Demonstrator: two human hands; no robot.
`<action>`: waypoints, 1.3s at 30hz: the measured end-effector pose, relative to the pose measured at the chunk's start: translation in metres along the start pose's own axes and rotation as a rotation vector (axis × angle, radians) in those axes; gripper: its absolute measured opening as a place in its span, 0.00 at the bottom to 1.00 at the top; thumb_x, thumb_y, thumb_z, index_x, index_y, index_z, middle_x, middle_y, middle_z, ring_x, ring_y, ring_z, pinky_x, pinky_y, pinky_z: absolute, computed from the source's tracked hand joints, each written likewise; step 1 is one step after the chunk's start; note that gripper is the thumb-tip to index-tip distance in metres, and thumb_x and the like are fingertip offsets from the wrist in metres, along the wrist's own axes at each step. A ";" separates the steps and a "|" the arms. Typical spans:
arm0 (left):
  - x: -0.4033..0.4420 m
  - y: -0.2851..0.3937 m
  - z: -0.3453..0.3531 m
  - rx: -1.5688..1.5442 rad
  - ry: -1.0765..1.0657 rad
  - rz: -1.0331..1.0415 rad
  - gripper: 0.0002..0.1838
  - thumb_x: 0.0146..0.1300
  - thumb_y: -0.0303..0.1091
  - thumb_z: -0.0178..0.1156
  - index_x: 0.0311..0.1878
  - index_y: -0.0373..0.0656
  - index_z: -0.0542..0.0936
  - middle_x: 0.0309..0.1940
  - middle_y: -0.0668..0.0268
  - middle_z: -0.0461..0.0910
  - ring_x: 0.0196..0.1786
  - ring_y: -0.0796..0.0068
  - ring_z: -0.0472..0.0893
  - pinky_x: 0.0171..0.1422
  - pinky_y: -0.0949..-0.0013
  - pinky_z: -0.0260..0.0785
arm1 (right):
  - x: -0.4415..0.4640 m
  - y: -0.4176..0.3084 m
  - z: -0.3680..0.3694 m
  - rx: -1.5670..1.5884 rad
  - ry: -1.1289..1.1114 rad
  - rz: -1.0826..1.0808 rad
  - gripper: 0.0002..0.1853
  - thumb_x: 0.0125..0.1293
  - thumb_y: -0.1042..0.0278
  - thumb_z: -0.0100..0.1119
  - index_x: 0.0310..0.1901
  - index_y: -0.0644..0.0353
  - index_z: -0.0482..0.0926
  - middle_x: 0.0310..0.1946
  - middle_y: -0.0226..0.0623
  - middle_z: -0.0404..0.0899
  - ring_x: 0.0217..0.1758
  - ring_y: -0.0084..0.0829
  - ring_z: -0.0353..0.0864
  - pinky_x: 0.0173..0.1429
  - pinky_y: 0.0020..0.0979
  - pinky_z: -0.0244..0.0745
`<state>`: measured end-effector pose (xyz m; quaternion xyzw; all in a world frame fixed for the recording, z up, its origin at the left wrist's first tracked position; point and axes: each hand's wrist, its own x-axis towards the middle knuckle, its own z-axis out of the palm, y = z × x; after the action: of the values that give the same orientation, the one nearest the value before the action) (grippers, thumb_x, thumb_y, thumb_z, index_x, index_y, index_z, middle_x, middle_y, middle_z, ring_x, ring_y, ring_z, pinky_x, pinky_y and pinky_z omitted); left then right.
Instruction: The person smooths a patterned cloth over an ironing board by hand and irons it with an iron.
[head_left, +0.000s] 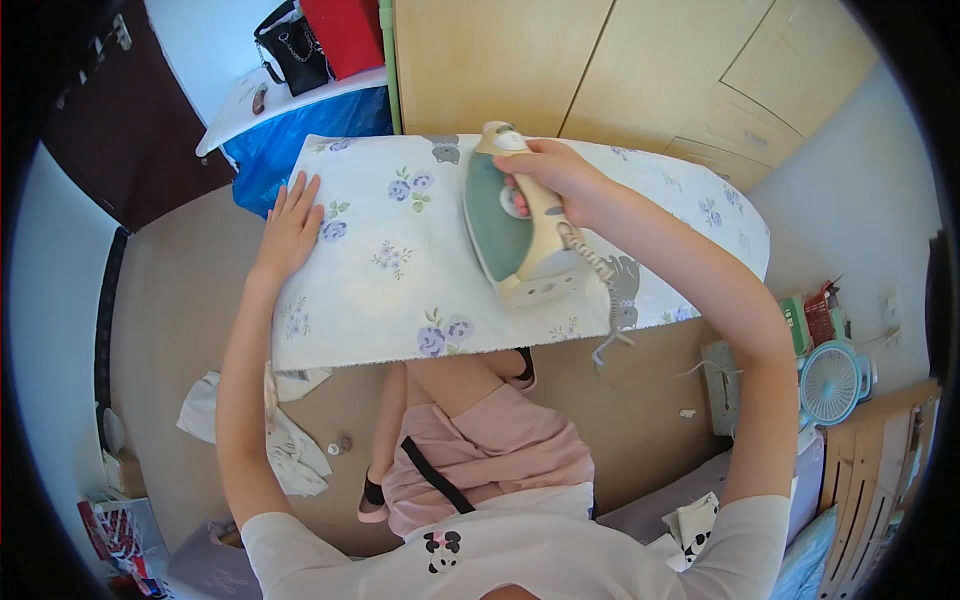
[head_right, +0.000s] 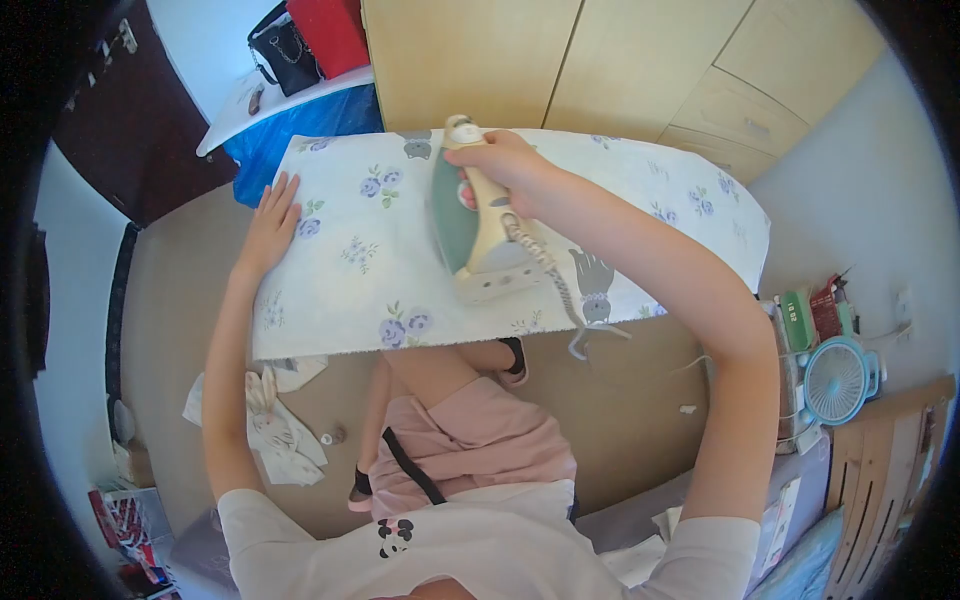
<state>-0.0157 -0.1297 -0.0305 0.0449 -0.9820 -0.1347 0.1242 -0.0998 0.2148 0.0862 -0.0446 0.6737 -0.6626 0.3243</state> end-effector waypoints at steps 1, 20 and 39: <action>-0.001 0.003 -0.002 -0.015 -0.008 -0.016 0.26 0.67 0.49 0.39 0.68 0.61 0.56 0.71 0.68 0.47 0.73 0.54 0.44 0.70 0.45 0.40 | 0.002 0.000 0.006 0.040 -0.025 0.008 0.11 0.61 0.70 0.56 0.42 0.62 0.67 0.25 0.32 0.68 0.20 0.24 0.69 0.22 0.25 0.68; 0.002 -0.012 0.008 -0.037 0.070 0.077 0.25 0.67 0.46 0.42 0.67 0.57 0.60 0.70 0.65 0.52 0.71 0.47 0.48 0.71 0.47 0.41 | -0.059 -0.001 -0.071 -0.006 0.063 0.051 0.27 0.63 0.69 0.56 0.61 0.63 0.57 0.34 0.36 0.71 0.24 0.23 0.71 0.25 0.25 0.71; -0.001 0.008 -0.005 0.033 0.030 -0.006 0.24 0.68 0.41 0.42 0.66 0.51 0.61 0.70 0.61 0.52 0.71 0.52 0.51 0.73 0.60 0.39 | -0.052 0.009 -0.100 0.110 0.160 -0.023 0.17 0.62 0.70 0.55 0.50 0.64 0.65 0.33 0.36 0.69 0.23 0.25 0.72 0.25 0.27 0.74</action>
<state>-0.0134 -0.1231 -0.0237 0.0519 -0.9821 -0.1180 0.1377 -0.1059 0.3279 0.0890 0.0187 0.6595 -0.7036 0.2640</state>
